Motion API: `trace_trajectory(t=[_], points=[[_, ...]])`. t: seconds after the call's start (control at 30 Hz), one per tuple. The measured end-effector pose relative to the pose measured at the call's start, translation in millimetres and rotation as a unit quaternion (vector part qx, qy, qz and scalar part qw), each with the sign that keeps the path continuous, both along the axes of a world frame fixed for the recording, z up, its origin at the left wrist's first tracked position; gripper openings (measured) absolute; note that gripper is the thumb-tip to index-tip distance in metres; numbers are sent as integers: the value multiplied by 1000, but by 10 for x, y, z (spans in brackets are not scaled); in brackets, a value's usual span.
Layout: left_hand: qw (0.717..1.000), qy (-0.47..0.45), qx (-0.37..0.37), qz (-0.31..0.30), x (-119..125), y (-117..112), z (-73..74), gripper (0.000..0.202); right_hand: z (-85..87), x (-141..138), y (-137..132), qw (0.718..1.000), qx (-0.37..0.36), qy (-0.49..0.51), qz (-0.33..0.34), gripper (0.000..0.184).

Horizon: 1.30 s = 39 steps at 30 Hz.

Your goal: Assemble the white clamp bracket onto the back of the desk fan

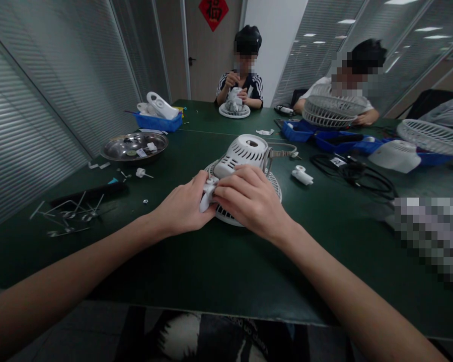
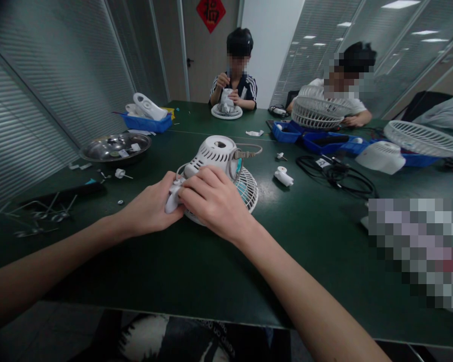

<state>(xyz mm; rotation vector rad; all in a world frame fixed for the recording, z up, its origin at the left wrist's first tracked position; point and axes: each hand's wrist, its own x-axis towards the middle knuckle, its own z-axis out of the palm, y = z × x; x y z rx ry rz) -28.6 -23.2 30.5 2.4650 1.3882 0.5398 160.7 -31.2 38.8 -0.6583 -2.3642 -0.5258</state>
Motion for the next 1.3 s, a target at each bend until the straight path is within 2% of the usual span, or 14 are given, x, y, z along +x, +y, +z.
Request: trace_trajectory(t=[0.27,0.87,1.13,1.3], points=[[1000,3,-5,4,0,6,-11,37,6,-18,-9,999,28,1,-20,13],[1000,-1,-1,-8,-6,-24,16,35,-38,-6,-8,1000,10,17,-18,13],[997,0,32,-71,-75,30,21,28,-74,15,8,999,-7,38,-3,17],[998,-21,22,-63,-71,43,-2,26,-92,21,32,998,-10,61,4,18]])
